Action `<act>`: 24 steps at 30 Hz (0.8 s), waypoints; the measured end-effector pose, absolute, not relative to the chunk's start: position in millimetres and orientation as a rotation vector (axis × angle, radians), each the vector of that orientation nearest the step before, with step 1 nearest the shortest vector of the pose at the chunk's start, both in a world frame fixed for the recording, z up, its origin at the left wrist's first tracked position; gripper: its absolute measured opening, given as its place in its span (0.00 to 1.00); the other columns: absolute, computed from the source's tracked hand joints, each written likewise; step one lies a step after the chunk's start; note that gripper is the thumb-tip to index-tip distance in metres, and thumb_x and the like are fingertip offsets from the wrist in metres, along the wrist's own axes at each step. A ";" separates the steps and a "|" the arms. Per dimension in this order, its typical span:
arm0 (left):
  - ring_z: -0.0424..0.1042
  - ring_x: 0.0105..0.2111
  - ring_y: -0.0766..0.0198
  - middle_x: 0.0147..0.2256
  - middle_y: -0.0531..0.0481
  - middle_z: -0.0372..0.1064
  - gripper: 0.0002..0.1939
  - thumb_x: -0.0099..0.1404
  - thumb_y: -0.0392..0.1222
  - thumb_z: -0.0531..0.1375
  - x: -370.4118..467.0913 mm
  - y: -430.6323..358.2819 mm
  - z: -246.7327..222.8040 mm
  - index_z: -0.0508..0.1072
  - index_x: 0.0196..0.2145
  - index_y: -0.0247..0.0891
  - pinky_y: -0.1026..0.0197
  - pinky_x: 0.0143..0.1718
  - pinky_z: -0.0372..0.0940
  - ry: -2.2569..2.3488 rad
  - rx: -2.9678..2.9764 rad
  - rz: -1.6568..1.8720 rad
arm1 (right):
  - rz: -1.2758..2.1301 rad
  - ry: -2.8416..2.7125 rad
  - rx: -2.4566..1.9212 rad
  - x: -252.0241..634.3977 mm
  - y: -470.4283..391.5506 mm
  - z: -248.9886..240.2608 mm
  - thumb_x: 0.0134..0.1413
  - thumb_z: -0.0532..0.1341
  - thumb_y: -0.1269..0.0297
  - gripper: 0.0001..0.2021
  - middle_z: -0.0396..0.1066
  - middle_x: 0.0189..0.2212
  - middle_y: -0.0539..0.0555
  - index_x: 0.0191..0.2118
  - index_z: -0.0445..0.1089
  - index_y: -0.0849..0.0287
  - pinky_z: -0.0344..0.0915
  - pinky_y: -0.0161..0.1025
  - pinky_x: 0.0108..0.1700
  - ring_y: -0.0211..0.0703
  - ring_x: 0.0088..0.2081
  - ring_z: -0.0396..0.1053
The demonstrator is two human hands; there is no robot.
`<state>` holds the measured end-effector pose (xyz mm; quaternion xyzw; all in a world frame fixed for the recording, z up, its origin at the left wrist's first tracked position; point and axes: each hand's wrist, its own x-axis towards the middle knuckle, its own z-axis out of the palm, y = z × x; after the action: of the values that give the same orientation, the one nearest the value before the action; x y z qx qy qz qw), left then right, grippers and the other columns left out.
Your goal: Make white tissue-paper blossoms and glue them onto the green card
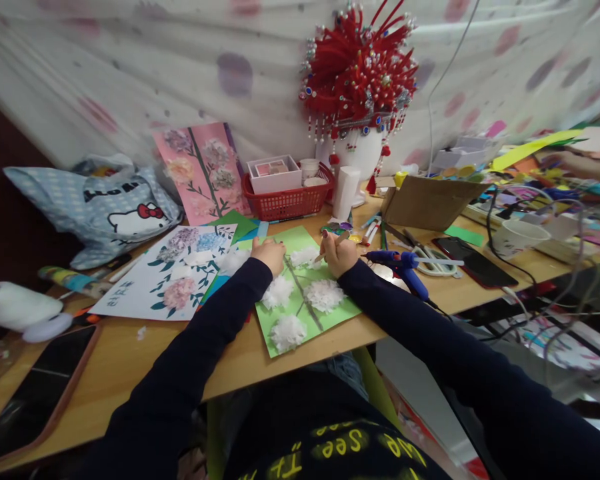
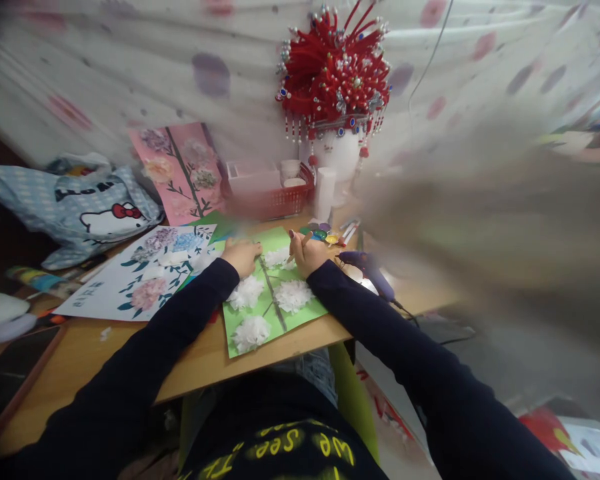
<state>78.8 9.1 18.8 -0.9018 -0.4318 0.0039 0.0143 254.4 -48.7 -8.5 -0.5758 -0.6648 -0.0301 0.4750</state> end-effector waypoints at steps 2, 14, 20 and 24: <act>0.64 0.48 0.47 0.42 0.38 0.70 0.17 0.53 0.28 0.52 78.9 9.2 18.8 0.72 0.39 0.35 0.37 0.52 0.47 -1.346 -2.804 0.019 | -0.071 -1.666 -1.417 254.2 -48.6 -8.6 0.62 0.38 0.50 0.29 0.64 0.15 0.52 0.20 0.63 0.58 0.58 0.33 0.25 0.36 0.20 0.63; 0.66 0.46 0.47 0.40 0.38 0.71 0.18 0.53 0.29 0.52 79.0 10.1 20.8 0.73 0.40 0.36 0.38 0.51 0.49 -1.371 -2.793 0.053 | -0.214 -1.872 -1.497 252.1 -46.2 -9.2 0.63 0.39 0.54 0.26 0.68 0.19 0.55 0.24 0.67 0.59 0.58 0.35 0.28 0.39 0.23 0.65; 0.65 0.48 0.47 0.44 0.38 0.70 0.20 0.53 0.29 0.52 77.9 10.1 23.8 0.72 0.43 0.37 0.38 0.52 0.48 -1.379 -2.798 0.087 | -0.149 -1.726 -1.517 250.9 -42.2 -9.4 0.62 0.40 0.51 0.27 0.67 0.18 0.54 0.22 0.65 0.59 0.58 0.35 0.27 0.38 0.21 0.65; 0.65 0.48 0.47 0.44 0.39 0.71 0.21 0.52 0.29 0.53 77.0 11.5 22.7 0.73 0.43 0.38 0.39 0.52 0.49 -1.383 -2.812 0.077 | 0.051 -1.424 -1.451 255.0 -38.7 -9.4 0.59 0.40 0.45 0.29 0.59 0.10 0.49 0.17 0.60 0.57 0.57 0.33 0.22 0.36 0.15 0.61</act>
<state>77.0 11.5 22.7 -0.8970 -0.4413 0.0247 0.0035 255.0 -38.7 -9.4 -0.6069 -0.5955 0.0215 0.5259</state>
